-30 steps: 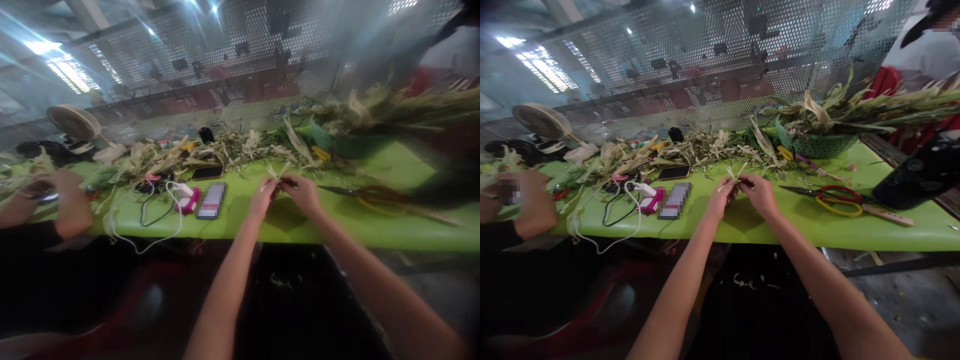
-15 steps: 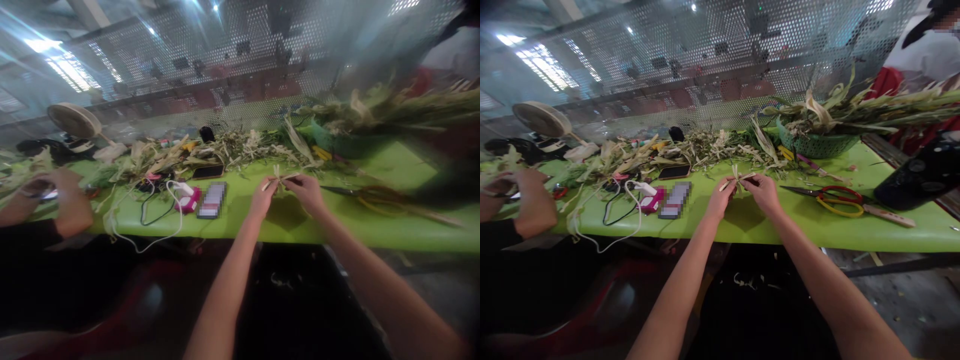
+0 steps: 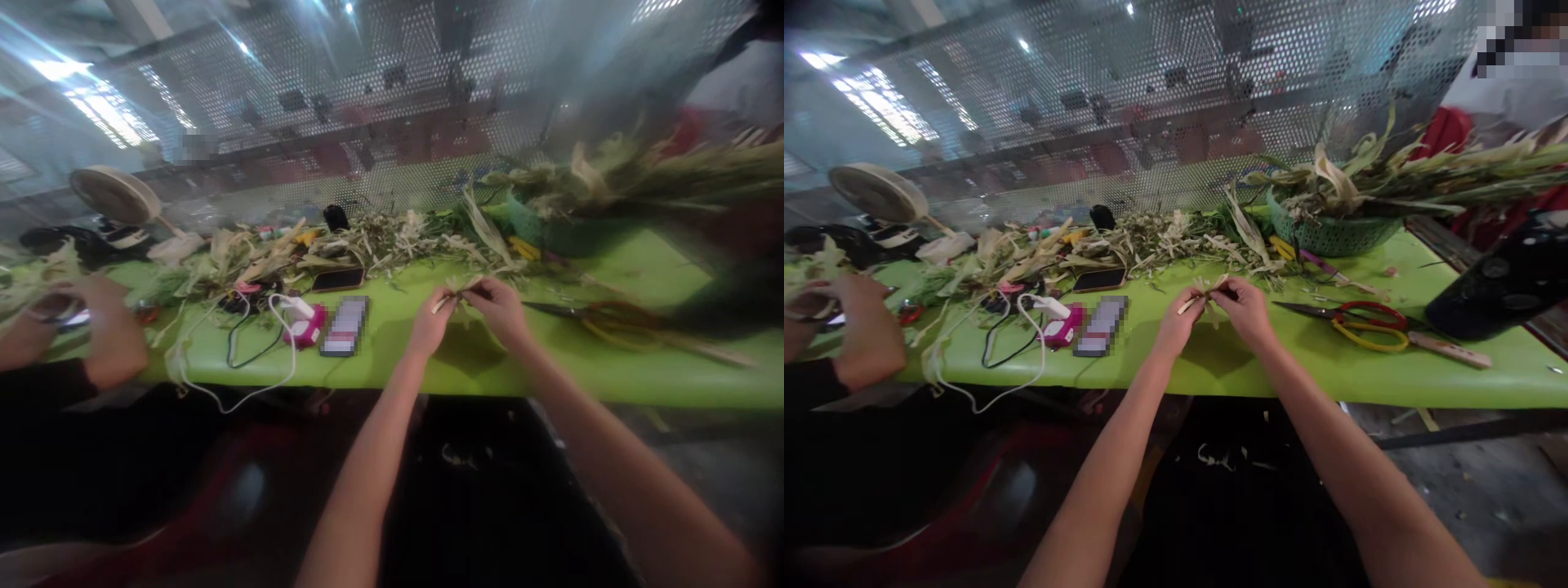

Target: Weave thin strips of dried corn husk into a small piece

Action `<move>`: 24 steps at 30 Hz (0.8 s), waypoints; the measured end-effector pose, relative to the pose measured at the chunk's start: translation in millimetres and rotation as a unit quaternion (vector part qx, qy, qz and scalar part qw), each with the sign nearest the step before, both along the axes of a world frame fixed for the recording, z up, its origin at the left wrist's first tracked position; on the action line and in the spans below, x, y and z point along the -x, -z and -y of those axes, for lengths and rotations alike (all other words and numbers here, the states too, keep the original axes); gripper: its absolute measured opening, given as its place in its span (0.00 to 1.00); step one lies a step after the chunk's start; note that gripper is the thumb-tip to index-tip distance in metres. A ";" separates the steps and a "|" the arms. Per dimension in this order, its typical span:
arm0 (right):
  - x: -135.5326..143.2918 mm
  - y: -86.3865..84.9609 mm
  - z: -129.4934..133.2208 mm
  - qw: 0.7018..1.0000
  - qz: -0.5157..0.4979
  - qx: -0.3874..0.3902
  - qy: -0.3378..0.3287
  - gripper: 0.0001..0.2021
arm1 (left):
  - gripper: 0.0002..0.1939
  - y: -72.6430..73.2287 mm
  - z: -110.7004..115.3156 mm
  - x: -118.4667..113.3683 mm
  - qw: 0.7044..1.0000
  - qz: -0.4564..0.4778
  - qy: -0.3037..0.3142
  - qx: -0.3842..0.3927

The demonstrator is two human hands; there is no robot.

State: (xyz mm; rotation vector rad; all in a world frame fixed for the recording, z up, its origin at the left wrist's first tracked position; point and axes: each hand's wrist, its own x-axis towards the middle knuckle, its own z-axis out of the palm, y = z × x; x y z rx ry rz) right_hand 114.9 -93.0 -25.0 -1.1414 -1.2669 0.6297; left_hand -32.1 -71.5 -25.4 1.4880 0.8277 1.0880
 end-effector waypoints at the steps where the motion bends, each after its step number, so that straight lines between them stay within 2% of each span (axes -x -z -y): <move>1: 0.0 -1.0 0.1 1.000 -0.013 0.010 -0.017 0.11 | 0.08 0.4 0.1 0.3 1.000 -0.015 -0.003 -0.016; 4: -0.5 -3.2 0.6 0.998 -0.043 0.033 -0.032 0.14 | 0.10 0.4 1.1 1.2 0.998 -0.052 -0.004 -0.026; 10: -2.6 -5.8 0.7 0.996 -0.071 0.050 -0.017 0.13 | 0.14 -0.4 2.5 0.4 0.995 -0.101 0.006 -0.016; 16: -1.8 -5.6 0.3 0.997 -0.062 0.045 -0.031 0.13 | 0.14 1.5 1.8 1.3 0.996 -0.080 0.026 -0.009; 19: -1.8 -0.3 -0.7 0.999 -0.023 0.017 -0.017 0.12 | 0.12 1.6 -0.2 1.7 0.997 -0.065 0.045 -0.014; 24: -2.2 5.1 -3.1 0.991 0.127 -0.029 0.024 0.07 | 0.08 4.8 -3.6 -1.0 0.994 -0.099 0.038 -0.034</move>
